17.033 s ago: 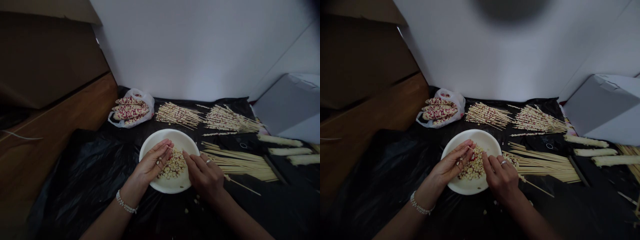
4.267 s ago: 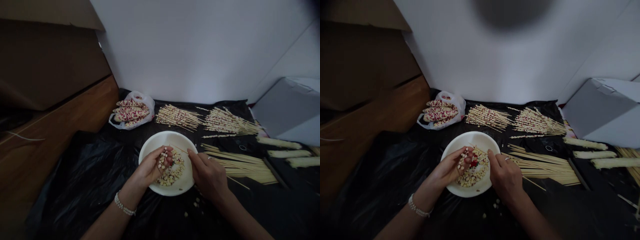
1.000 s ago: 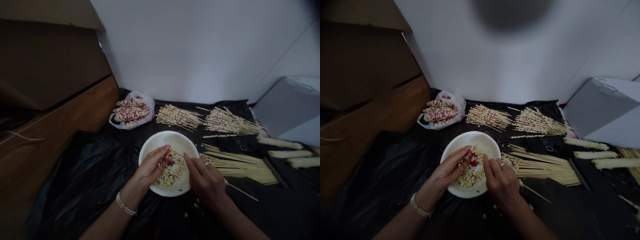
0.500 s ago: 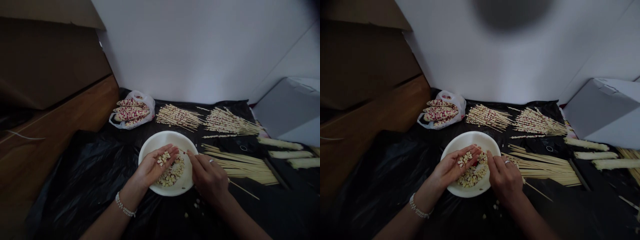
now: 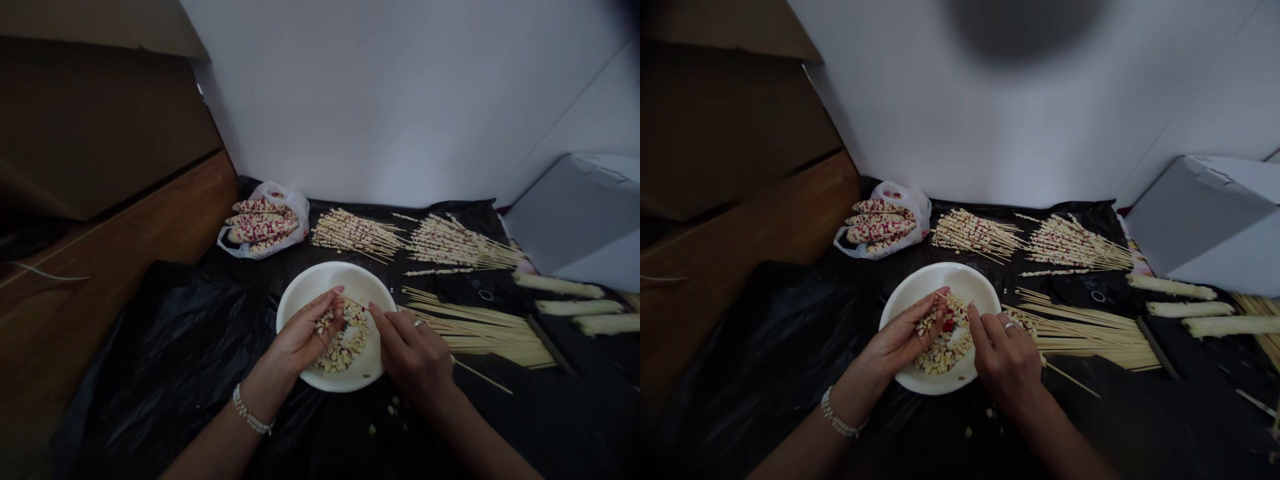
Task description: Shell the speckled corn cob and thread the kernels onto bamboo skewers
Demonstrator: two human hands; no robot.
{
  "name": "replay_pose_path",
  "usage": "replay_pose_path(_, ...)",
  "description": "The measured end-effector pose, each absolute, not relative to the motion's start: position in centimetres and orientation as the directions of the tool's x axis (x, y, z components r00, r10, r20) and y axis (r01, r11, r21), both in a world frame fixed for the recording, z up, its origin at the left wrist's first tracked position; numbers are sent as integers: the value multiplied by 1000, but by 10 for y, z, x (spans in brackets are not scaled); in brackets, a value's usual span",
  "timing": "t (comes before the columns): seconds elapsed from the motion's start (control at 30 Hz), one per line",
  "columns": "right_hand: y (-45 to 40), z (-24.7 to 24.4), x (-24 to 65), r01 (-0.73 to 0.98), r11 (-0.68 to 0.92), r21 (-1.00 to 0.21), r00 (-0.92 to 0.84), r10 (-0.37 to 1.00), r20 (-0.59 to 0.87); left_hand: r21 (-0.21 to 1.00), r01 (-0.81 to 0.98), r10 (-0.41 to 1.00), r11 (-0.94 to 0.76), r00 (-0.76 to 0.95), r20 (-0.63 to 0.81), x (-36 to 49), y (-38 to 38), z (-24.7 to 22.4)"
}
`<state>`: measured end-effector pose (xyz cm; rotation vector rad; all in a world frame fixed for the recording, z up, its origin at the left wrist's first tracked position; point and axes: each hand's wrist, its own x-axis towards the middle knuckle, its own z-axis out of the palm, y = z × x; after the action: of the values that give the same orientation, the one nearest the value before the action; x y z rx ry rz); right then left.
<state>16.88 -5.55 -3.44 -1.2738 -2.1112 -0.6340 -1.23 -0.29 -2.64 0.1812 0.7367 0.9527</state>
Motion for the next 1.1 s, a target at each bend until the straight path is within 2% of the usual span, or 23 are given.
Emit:
replay_pose_path(0.13, -56, -33, 168, 890, 450, 73, -373, 627, 684, 488, -681, 812, 547, 289, -507, -13, -2, -27)
replay_pose_path(0.27, -56, -31, 167, 890, 450, 79, -374, 620, 690, 475, -701, 811, 532, 260, -524, -12, -1, -24)
replay_pose_path(0.6, -56, -35, 168, 900, 420, 122, -389, 643, 660, 477, -701, 818, 530, 276, -504, -11, -2, -25)
replay_pose_path(1.1, -57, -35, 168, 897, 428, 107, -387, 647, 657, 421, -752, 803, 507, 235, -547, -10, 0, -26)
